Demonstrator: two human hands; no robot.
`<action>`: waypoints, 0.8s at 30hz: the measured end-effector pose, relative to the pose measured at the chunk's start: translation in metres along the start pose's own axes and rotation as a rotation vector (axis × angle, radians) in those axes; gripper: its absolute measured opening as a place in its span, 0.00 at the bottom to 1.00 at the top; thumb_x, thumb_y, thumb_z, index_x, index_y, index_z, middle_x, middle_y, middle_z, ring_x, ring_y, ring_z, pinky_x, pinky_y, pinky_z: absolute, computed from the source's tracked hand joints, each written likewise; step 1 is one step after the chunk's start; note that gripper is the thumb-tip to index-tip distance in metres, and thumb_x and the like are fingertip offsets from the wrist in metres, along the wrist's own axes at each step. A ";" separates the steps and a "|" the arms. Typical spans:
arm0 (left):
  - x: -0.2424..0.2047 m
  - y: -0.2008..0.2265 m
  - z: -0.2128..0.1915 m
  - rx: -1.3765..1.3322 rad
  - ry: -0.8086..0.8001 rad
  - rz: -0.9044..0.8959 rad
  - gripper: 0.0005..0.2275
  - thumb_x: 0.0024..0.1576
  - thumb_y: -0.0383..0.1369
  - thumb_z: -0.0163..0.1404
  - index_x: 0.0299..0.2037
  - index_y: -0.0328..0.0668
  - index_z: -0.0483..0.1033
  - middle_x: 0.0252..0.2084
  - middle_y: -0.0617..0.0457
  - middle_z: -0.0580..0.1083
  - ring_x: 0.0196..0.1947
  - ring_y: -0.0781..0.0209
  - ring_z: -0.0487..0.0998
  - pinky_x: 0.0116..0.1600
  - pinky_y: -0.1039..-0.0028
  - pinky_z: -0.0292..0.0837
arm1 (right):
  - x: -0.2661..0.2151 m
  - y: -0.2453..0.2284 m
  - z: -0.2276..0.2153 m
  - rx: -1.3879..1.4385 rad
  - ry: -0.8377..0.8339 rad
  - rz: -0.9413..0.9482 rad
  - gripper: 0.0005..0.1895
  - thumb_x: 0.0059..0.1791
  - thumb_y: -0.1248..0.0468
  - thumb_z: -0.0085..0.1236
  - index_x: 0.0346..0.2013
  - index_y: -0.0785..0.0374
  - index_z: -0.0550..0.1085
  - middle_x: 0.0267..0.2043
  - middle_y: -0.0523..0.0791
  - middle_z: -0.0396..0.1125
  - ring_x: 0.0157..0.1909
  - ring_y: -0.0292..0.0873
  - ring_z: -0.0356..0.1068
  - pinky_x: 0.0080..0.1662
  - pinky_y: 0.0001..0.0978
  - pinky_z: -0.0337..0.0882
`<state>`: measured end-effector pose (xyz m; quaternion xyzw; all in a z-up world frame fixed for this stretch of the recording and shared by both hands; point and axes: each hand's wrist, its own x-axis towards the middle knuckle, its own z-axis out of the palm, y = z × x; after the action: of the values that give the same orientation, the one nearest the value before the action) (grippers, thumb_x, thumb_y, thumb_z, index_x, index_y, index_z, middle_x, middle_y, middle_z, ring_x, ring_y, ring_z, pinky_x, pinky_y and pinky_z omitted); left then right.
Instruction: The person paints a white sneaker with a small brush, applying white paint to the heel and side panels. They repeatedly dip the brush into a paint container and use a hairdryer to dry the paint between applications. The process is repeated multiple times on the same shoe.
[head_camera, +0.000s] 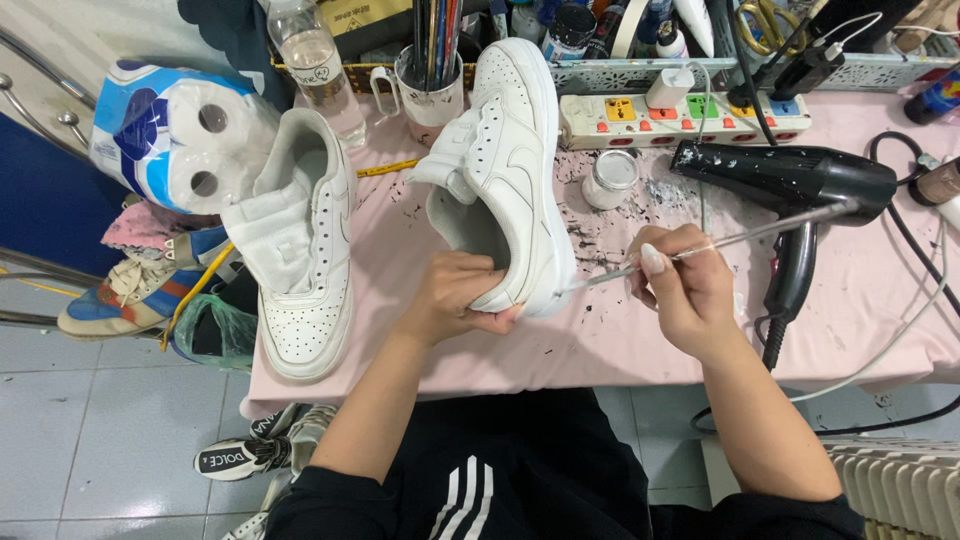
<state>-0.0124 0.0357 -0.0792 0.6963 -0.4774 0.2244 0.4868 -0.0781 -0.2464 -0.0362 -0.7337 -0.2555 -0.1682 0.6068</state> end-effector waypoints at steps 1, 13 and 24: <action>0.000 0.000 0.000 0.006 0.005 0.006 0.09 0.42 0.29 0.65 0.28 0.37 0.77 0.19 0.53 0.61 0.18 0.58 0.63 0.24 0.67 0.56 | 0.000 0.000 0.001 -0.075 0.018 -0.051 0.04 0.61 0.71 0.41 0.42 0.65 0.60 0.32 0.47 0.63 0.27 0.34 0.59 0.28 0.24 0.60; 0.000 0.002 -0.004 0.042 0.035 -0.001 0.08 0.43 0.28 0.64 0.28 0.39 0.76 0.20 0.53 0.62 0.19 0.58 0.64 0.25 0.68 0.58 | -0.037 0.020 0.019 -0.301 -0.241 -0.590 0.07 0.50 0.75 0.44 0.41 0.66 0.64 0.31 0.50 0.67 0.29 0.47 0.69 0.29 0.35 0.72; 0.003 0.006 -0.006 0.035 0.048 -0.013 0.08 0.42 0.27 0.62 0.31 0.38 0.79 0.20 0.53 0.62 0.19 0.58 0.64 0.25 0.67 0.58 | -0.032 0.018 0.014 -0.457 0.004 -0.605 0.08 0.50 0.76 0.44 0.43 0.69 0.64 0.33 0.51 0.67 0.30 0.47 0.69 0.31 0.37 0.70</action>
<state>-0.0156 0.0392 -0.0715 0.7023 -0.4568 0.2462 0.4874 -0.0948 -0.2404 -0.0716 -0.7410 -0.4154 -0.3939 0.3509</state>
